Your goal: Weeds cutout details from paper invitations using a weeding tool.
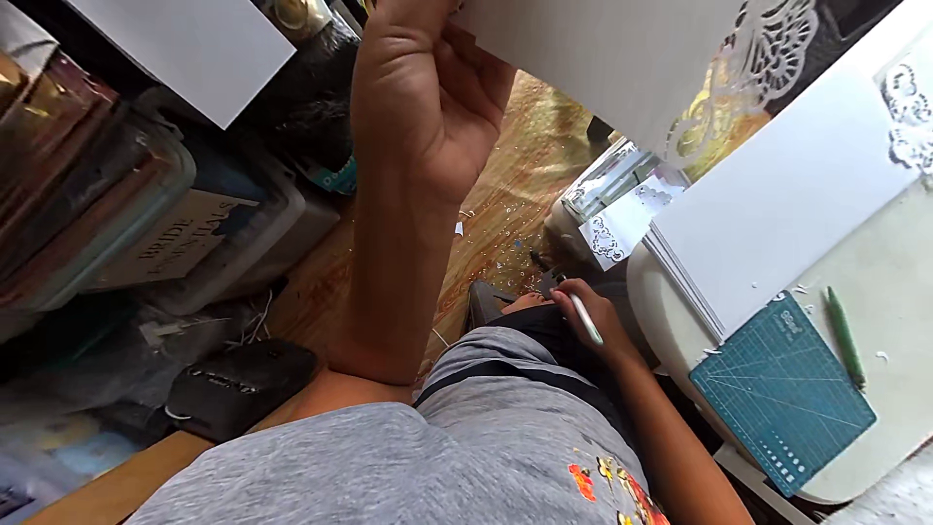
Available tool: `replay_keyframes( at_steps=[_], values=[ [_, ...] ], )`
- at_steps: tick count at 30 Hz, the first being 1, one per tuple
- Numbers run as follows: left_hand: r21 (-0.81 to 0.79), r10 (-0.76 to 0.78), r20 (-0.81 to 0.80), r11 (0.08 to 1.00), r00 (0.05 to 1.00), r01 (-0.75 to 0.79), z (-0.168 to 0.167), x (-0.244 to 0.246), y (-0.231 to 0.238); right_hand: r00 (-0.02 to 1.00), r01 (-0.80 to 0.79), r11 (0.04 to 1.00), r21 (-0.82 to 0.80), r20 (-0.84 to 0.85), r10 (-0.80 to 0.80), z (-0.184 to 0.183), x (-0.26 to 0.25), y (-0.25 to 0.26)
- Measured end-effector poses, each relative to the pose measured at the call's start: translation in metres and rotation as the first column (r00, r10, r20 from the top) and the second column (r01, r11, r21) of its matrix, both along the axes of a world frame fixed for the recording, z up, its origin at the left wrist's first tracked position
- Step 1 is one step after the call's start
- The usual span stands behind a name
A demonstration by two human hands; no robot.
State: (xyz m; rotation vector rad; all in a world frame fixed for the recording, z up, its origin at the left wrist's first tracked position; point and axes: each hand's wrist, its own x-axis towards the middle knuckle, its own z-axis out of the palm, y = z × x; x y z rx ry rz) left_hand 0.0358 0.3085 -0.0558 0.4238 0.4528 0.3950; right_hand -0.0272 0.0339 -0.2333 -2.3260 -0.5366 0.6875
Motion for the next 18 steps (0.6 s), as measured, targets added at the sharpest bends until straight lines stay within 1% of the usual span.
replay_keyframes(
  at_steps=[1,3,4,5,7,9,10,11,12,13,14,15,16,17,18],
  values=[
    [0.006,0.004,-0.001,1.0,1.0,-0.004,0.0,-0.001,0.002,0.998,-0.01,0.999,0.046,-0.054,0.013,0.005,-0.001,0.003],
    [0.018,0.006,0.007,1.0,1.0,-0.006,-0.001,-0.002,0.004,0.98,-0.09,0.991,0.095,-0.168,0.105,0.016,-0.005,0.006],
    [0.021,0.001,0.018,1.0,1.0,-0.002,-0.001,-0.003,0.003,0.981,-0.112,0.985,0.129,-0.141,0.13,0.019,-0.012,0.006],
    [0.021,-0.01,0.026,1.0,1.0,0.01,-0.001,-0.003,0.001,0.991,-0.099,0.975,0.198,-0.074,0.115,0.022,-0.02,0.005],
    [0.039,-0.056,0.041,0.998,0.998,0.054,0.001,-0.004,-0.008,0.999,0.0,0.915,0.404,0.034,-0.014,0.038,-0.033,0.001],
    [0.114,-0.181,0.096,0.979,0.979,0.169,0.001,-0.007,-0.022,0.981,0.06,0.795,0.604,0.114,-0.16,0.065,-0.047,-0.011],
    [0.153,-0.26,0.135,0.959,0.956,0.239,0.0,-0.008,-0.031,0.953,0.059,0.758,0.65,0.19,-0.237,0.081,-0.055,-0.021],
    [0.198,-0.343,0.17,0.93,0.924,0.309,-0.002,-0.01,-0.04,0.905,0.058,0.729,0.682,0.273,-0.327,0.096,-0.062,-0.032],
    [0.228,-0.419,0.201,0.899,0.885,0.373,-0.005,-0.013,-0.051,0.832,0.068,0.707,0.704,0.351,-0.429,0.109,-0.07,-0.045],
    [0.239,-0.474,0.199,0.873,0.858,0.426,-0.006,-0.016,-0.063,0.737,0.101,0.69,0.717,0.411,-0.536,0.12,-0.076,-0.06],
    [0.265,-0.526,0.156,0.837,0.836,0.478,-0.005,-0.02,-0.078,0.621,0.164,0.658,0.735,0.441,-0.648,0.127,-0.082,-0.077],
    [0.283,-0.576,0.09,0.797,0.813,0.534,-0.006,-0.025,-0.095,0.491,0.246,0.576,0.779,0.413,-0.767,0.132,-0.089,-0.094],
    [0.283,-0.632,0.045,0.751,0.774,0.596,-0.01,-0.031,-0.113,0.357,0.318,0.442,0.839,0.326,-0.875,0.135,-0.095,-0.11],
    [0.259,-0.679,0.019,0.712,0.734,0.652,-0.016,-0.038,-0.133,0.235,0.377,0.27,0.886,0.191,-0.953,0.139,-0.101,-0.125],
    [0.231,-0.729,0.001,0.666,0.685,0.709,-0.023,-0.047,-0.154,0.138,0.435,0.113,0.893,0.058,-0.989,0.145,-0.107,-0.139]
  ],
)
